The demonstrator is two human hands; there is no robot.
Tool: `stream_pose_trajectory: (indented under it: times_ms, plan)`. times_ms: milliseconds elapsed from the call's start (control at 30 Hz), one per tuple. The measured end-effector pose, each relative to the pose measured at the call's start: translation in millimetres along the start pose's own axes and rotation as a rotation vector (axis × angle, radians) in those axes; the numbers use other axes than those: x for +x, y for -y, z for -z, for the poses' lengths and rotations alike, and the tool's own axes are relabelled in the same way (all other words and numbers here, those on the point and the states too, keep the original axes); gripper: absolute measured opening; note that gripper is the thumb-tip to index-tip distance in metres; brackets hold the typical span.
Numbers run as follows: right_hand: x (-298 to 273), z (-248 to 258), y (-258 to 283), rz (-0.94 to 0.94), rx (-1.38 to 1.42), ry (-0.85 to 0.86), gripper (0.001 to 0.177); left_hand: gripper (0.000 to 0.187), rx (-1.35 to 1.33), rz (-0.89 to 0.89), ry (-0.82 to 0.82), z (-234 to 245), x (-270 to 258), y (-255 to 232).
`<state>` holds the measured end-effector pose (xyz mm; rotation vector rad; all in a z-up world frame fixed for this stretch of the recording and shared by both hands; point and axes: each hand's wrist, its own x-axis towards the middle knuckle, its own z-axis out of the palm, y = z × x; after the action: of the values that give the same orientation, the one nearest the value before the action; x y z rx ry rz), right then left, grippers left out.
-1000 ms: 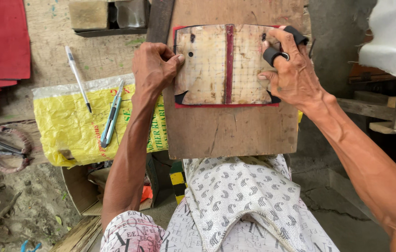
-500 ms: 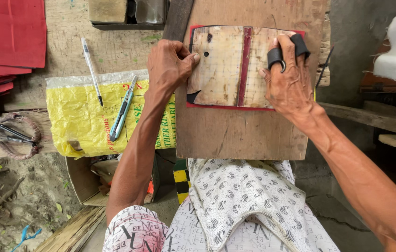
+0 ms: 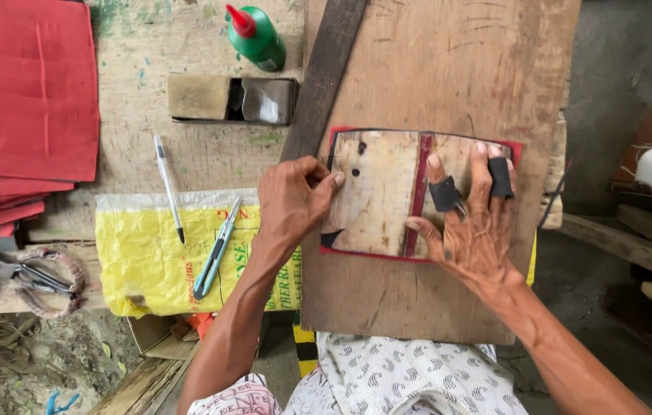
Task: The person uses a utility knife and a wooden ruler to cut a black material on a workbench. They then place a wooden template over the material, trace its outline with a marker, and continue cutting along the traced lines.
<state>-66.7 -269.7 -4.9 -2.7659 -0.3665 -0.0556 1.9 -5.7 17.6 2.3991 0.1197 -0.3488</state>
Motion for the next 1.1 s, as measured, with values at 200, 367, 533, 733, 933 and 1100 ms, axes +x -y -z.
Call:
stream_pose_trajectory:
  times_ms: [200, 367, 533, 733, 933, 1100]
  plan:
    - [7, 1, 2, -0.021, -0.006, 0.055, 0.073, 0.024, -0.051, 0.034, 0.06, 8, 5, -4]
    - [7, -2, 0, -0.038, -0.003, 0.067, 0.071, 0.027, -0.037, 0.032, 0.052, 9, 7, -6]
    - [6, -7, -3, 0.002, -0.033, 0.034, 0.071, 0.027, -0.02, -0.007, 0.011, 3, 4, -4]
    - [3, -11, -6, 0.008, -0.021, 0.023, 0.07, 0.027, 0.011, -0.048, -0.014, 1, 2, -3]
    - [5, -9, -8, 0.01, -0.022, 0.039, 0.069, 0.028, 0.025, -0.069, -0.025, 0, 4, -3]
    - [5, -7, -5, 0.011, -0.028, 0.053, 0.067, 0.026, 0.095, -0.065, -0.035, -1, 0, -8]
